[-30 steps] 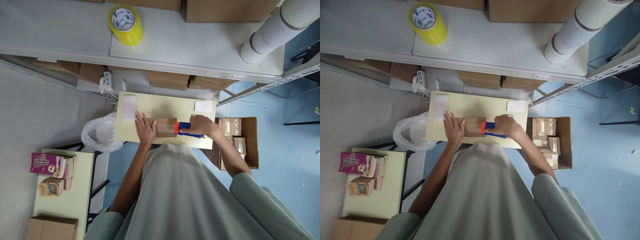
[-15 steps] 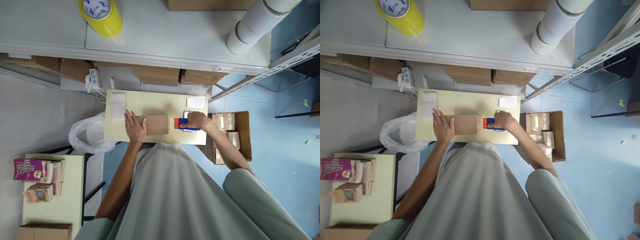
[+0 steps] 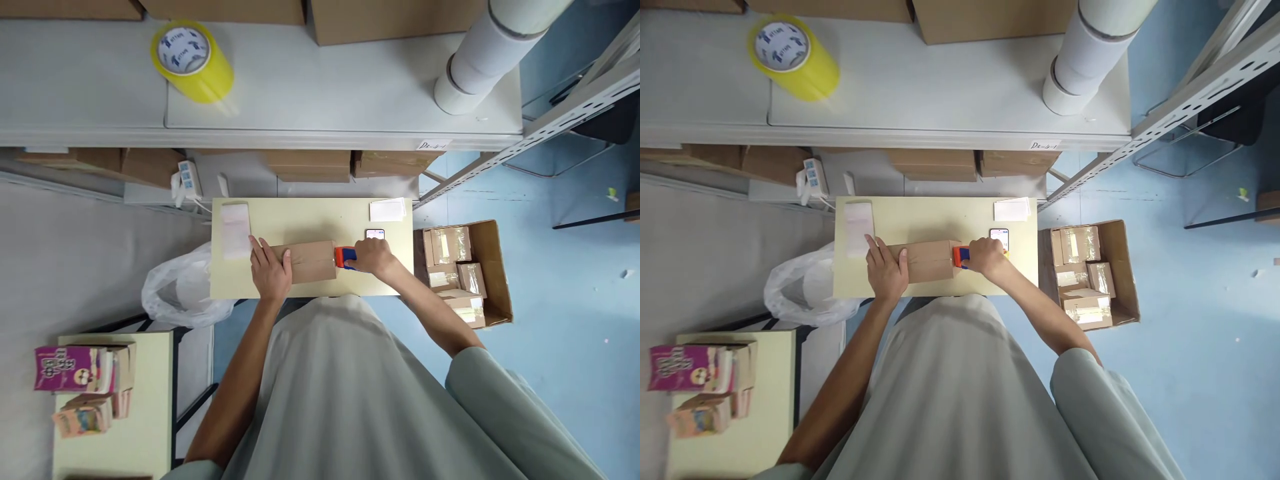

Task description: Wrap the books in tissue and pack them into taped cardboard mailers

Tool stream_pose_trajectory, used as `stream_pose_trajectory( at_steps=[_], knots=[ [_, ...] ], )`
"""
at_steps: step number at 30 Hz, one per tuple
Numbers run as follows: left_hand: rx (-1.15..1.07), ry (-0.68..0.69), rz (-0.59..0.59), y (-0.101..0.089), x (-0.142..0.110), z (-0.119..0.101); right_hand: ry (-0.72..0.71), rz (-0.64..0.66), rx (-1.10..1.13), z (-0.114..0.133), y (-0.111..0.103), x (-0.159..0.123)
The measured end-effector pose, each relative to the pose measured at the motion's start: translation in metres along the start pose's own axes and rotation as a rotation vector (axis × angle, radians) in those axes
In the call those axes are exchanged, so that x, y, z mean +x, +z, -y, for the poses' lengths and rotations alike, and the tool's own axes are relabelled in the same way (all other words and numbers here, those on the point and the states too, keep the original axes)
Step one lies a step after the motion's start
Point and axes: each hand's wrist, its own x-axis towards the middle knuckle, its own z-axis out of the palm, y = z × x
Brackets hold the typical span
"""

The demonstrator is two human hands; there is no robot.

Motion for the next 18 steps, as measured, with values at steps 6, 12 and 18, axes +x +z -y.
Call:
stream_pose_trajectory(
  at_steps=[6,12,18],
  knots=[
    [-0.055,0.011,-0.023,-0.002,0.000,0.000,0.048,-0.037,0.022,0.031,0.045,0.000],
    [-0.054,0.069,-0.055,-0.004,-0.002,0.009,0.289,-0.121,0.100,0.038,0.071,-0.015],
    [-0.096,0.203,-0.021,-0.018,0.008,0.002,0.429,-0.261,0.189,0.033,0.036,-0.044]
  ],
)
